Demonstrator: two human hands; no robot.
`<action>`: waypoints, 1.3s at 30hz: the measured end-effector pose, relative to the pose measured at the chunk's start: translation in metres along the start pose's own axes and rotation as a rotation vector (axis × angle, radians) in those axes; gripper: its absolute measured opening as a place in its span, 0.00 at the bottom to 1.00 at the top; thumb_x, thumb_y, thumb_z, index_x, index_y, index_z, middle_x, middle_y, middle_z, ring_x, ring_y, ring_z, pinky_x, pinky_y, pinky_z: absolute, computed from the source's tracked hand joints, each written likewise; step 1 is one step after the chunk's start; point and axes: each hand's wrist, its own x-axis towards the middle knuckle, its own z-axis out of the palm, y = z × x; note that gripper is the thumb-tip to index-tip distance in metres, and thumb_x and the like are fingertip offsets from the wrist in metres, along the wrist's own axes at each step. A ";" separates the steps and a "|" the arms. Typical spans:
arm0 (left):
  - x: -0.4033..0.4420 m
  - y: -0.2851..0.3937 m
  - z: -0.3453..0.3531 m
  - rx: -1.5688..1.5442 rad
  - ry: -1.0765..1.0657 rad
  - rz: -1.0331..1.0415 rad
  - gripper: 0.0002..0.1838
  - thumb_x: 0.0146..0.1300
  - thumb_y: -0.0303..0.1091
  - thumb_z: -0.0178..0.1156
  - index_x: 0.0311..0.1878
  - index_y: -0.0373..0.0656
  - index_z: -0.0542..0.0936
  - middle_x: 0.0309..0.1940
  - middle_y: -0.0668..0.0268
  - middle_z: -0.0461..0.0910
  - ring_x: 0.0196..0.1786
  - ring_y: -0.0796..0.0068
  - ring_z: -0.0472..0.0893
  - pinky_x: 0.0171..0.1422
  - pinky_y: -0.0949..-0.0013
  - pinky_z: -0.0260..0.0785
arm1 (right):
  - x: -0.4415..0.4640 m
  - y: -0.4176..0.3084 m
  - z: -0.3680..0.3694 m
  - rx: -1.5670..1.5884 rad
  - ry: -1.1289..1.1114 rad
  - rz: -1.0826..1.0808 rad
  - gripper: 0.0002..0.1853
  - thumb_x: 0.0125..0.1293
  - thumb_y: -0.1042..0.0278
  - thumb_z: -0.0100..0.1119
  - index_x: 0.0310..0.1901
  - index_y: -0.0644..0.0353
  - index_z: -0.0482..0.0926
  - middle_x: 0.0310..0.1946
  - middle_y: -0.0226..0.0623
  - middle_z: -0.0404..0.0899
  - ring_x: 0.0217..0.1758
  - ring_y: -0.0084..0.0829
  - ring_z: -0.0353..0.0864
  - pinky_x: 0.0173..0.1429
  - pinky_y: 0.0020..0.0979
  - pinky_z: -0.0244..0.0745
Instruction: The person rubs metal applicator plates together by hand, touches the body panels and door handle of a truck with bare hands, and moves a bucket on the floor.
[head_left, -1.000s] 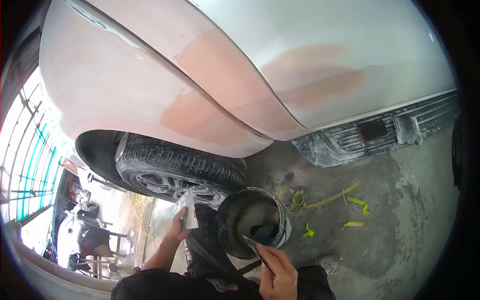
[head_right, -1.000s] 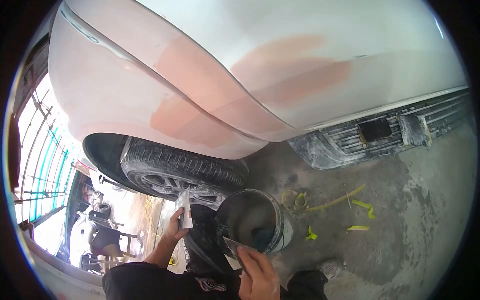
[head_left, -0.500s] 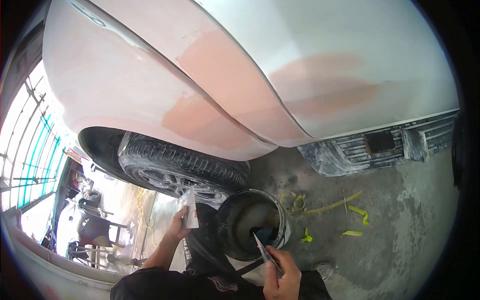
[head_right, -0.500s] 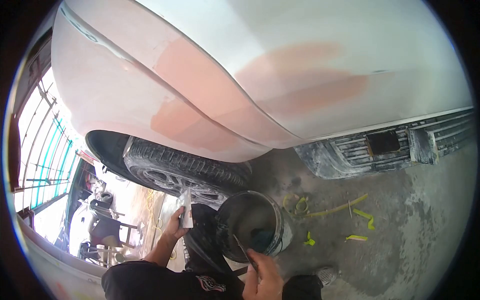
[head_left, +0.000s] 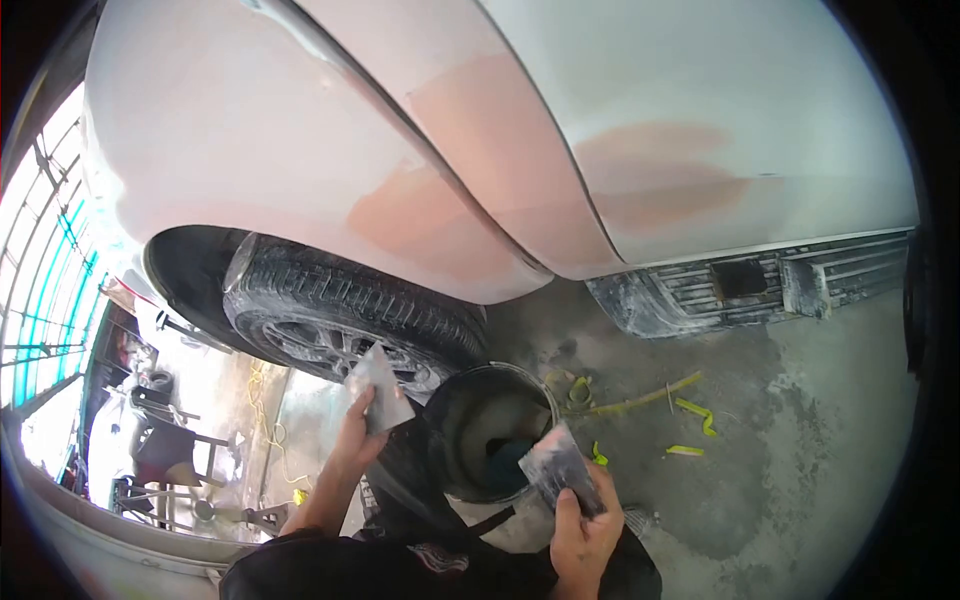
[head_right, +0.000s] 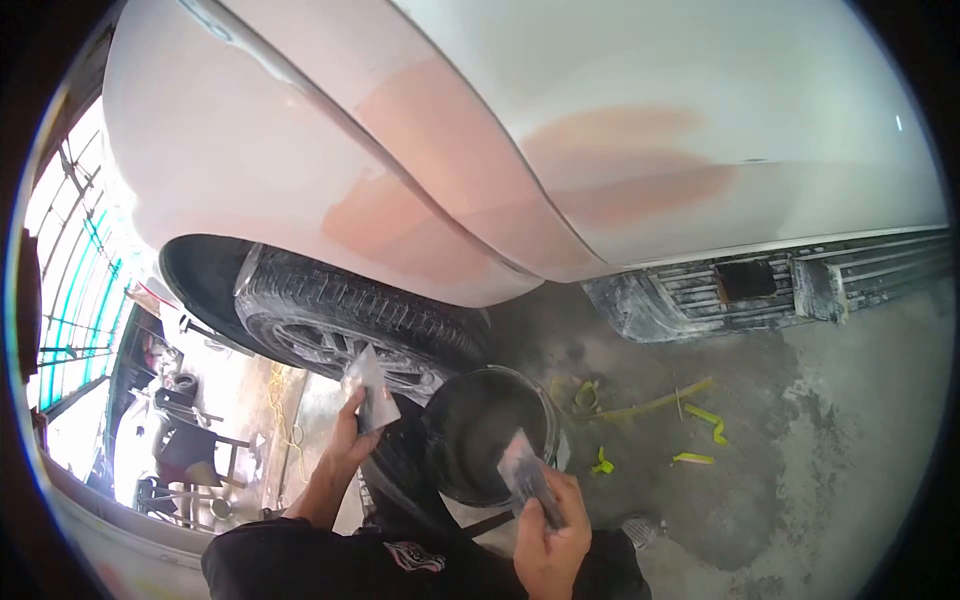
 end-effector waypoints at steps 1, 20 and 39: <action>-0.006 0.000 0.019 0.002 -0.044 0.036 0.21 0.74 0.37 0.60 0.66 0.41 0.72 0.56 0.61 0.80 0.58 0.64 0.82 0.62 0.58 0.77 | 0.003 0.001 0.006 -0.060 -0.012 -0.164 0.21 0.63 0.85 0.53 0.57 0.66 0.80 0.53 0.49 0.81 0.52 0.46 0.83 0.59 0.36 0.76; -0.102 0.048 0.116 0.356 -0.227 0.629 0.10 0.75 0.32 0.60 0.50 0.34 0.83 0.43 0.69 0.85 0.44 0.83 0.80 0.49 0.75 0.72 | 0.011 -0.027 0.104 -1.148 -0.156 -1.137 0.22 0.63 0.67 0.57 0.60 0.55 0.81 0.59 0.40 0.78 0.58 0.50 0.78 0.60 0.58 0.72; -0.012 0.008 -0.075 0.123 -0.038 0.105 0.18 0.74 0.37 0.59 0.63 0.40 0.75 0.51 0.62 0.82 0.52 0.66 0.84 0.57 0.59 0.79 | 0.149 -0.108 0.123 -0.324 0.061 -0.746 0.15 0.65 0.81 0.52 0.51 0.67 0.83 0.42 0.53 0.83 0.42 0.52 0.83 0.49 0.42 0.76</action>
